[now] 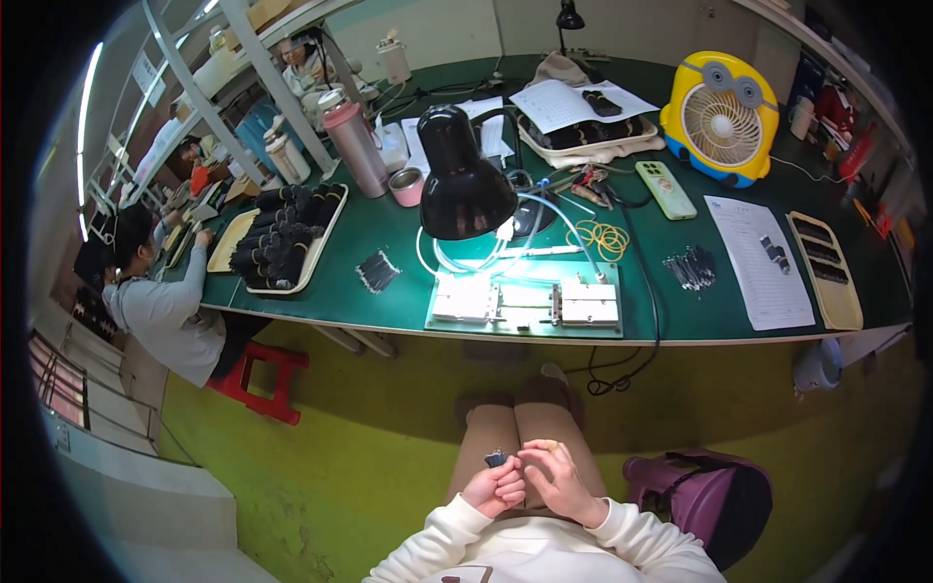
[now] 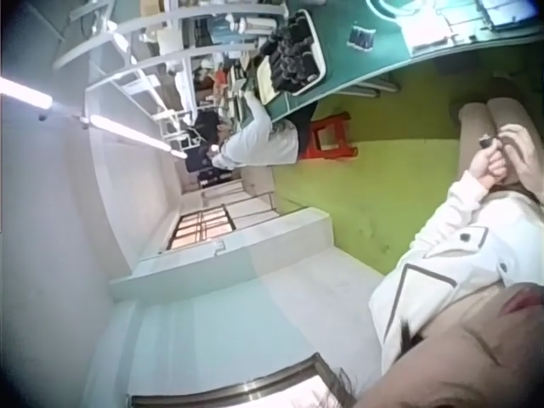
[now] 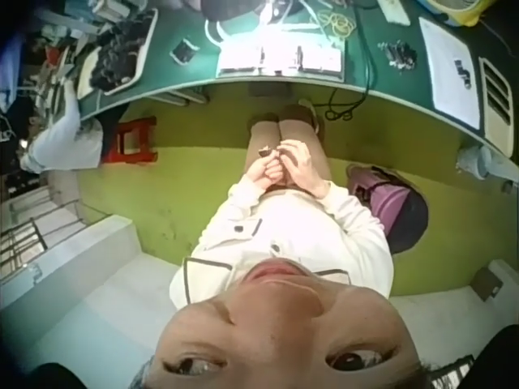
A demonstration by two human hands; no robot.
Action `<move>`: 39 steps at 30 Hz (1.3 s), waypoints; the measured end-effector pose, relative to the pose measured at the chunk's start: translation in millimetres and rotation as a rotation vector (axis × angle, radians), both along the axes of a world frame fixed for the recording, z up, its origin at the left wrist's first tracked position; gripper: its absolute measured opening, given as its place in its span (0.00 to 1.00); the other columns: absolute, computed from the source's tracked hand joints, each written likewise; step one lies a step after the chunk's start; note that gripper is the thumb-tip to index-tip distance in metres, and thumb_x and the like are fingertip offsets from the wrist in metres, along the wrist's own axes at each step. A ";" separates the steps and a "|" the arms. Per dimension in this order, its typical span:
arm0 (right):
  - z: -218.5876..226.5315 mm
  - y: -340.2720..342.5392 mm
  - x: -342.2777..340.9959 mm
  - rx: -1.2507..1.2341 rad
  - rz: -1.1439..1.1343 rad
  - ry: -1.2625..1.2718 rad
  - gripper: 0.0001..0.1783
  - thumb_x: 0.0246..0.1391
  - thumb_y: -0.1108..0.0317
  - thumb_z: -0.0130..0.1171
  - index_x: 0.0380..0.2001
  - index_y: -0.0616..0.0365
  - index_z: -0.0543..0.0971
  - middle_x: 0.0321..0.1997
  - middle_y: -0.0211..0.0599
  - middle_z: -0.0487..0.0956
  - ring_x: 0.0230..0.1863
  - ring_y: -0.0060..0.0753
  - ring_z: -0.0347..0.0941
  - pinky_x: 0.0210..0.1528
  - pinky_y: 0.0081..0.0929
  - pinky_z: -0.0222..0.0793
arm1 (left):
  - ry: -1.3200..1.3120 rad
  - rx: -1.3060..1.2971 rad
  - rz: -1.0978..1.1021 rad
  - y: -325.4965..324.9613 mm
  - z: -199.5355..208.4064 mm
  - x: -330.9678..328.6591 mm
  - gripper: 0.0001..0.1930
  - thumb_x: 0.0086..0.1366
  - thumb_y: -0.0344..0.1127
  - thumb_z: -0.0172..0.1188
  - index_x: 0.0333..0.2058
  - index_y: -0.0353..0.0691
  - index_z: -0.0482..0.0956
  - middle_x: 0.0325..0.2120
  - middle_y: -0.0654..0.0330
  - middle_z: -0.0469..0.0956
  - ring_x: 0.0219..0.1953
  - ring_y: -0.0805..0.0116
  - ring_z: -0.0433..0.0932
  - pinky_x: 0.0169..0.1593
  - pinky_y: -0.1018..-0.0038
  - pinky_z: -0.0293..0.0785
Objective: The person assembles small electronic components and connects wires by hand at a workstation.
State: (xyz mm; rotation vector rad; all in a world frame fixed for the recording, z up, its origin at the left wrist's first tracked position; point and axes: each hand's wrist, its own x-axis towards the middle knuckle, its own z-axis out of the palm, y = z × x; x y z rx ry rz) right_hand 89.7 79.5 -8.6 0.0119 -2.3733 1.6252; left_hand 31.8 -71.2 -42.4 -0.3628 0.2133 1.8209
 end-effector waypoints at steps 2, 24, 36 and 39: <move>-7.7 -1.5 3.1 -0.035 -0.024 -0.055 0.14 0.49 0.64 0.49 0.38 0.60 0.71 0.42 0.38 0.68 0.46 0.34 0.61 0.48 0.29 0.55 | 0.048 -0.056 -0.057 -0.4 9.4 0.9 0.07 0.62 0.35 0.40 0.29 0.41 0.66 0.11 0.71 0.58 0.13 0.82 0.55 0.19 0.84 0.54; 13.6 -13.2 17.2 -0.860 0.393 -0.704 0.16 0.56 0.67 0.34 0.44 0.61 0.64 0.39 0.31 0.66 0.39 0.20 0.61 0.45 0.16 0.56 | 0.392 -0.346 -0.178 -6.2 56.8 29.2 0.06 0.56 0.26 0.50 0.35 0.36 0.68 0.24 0.63 0.71 0.30 0.73 0.72 0.35 0.78 0.71; 50.1 8.7 -17.9 -0.684 0.329 -0.523 0.13 0.54 0.70 0.39 0.41 0.62 0.67 0.36 0.27 0.69 0.32 0.12 0.62 0.32 0.10 0.60 | 0.544 -0.382 -0.144 10.2 81.9 -5.0 0.09 0.58 0.26 0.46 0.38 0.30 0.69 0.33 0.57 0.71 0.36 0.68 0.73 0.42 0.76 0.73; 44.0 8.5 -8.8 -0.729 0.349 -0.584 0.13 0.54 0.70 0.40 0.41 0.62 0.68 0.36 0.27 0.69 0.32 0.13 0.63 0.33 0.11 0.61 | 0.527 -0.356 -0.136 9.7 79.6 4.7 0.09 0.59 0.26 0.45 0.38 0.30 0.69 0.34 0.57 0.71 0.36 0.68 0.73 0.42 0.77 0.73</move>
